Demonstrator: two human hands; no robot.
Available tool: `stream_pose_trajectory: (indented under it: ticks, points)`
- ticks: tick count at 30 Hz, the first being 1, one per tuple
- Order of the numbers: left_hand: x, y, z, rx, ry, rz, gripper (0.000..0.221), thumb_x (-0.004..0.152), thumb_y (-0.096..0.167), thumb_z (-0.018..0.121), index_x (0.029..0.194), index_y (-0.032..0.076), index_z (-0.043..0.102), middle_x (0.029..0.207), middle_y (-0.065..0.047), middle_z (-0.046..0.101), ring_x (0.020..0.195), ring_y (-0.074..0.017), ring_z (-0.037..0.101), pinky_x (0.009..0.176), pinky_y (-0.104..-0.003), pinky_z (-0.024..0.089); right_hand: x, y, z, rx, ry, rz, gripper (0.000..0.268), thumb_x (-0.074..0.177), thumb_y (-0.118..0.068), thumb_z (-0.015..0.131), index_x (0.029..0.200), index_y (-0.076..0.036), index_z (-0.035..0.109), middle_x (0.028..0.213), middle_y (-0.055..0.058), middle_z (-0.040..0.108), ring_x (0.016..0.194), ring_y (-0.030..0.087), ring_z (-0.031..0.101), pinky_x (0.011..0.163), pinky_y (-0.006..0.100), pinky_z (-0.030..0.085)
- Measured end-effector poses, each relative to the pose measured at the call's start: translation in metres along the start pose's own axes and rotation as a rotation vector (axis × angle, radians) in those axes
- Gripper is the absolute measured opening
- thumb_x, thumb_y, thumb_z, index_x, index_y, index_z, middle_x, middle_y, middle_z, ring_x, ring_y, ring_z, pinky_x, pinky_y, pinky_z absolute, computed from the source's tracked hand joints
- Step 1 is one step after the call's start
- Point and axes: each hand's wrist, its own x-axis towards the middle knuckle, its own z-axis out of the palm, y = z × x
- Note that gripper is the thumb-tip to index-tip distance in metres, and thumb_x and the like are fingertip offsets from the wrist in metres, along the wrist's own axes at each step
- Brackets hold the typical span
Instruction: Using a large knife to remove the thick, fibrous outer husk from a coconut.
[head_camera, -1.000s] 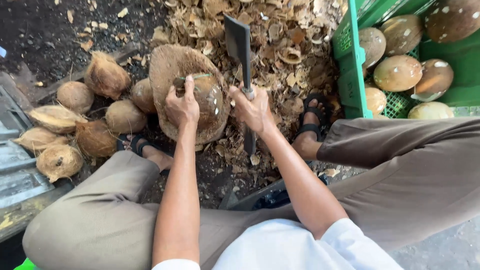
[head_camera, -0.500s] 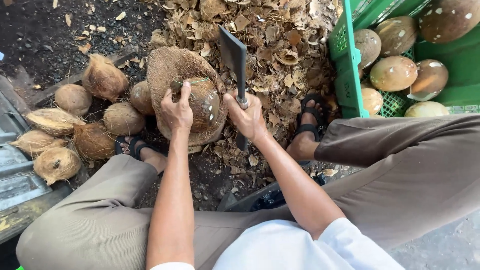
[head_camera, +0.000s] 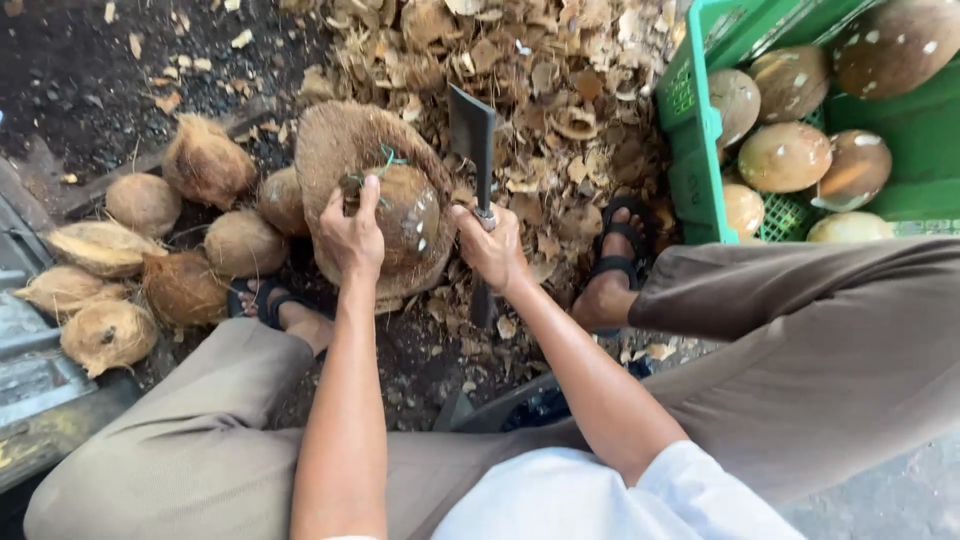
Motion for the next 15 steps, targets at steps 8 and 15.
stream_pose_trajectory:
  ticks: [8,15]
  points:
    - [-0.028,0.044,-0.022,0.072,0.031,-0.135,0.091,0.082,0.080,0.055,0.136,0.007,0.059,0.137,-0.020,0.061,0.130,-0.0363,0.055,0.108,-0.048,0.036,-0.036,0.059,0.010,0.011,-0.104,0.503,0.037,0.101,-0.027,0.059,0.071,-0.006,0.054,0.047,0.006,0.050,0.031,0.014,0.049,0.027,0.027,0.040]
    - [-0.008,0.003,0.032,-0.356,0.256,-0.208,0.089,0.094,0.047,0.070,0.148,-0.013,0.033,0.152,-0.037,0.032,0.149,-0.0441,0.027,0.124,-0.052,0.017,-0.022,0.031,-0.008,0.046,-0.046,0.563,0.030,0.094,-0.023,0.067,0.076,-0.004,0.054,0.050,0.010,0.053,0.034,0.017,0.052,0.030,0.031,0.044]
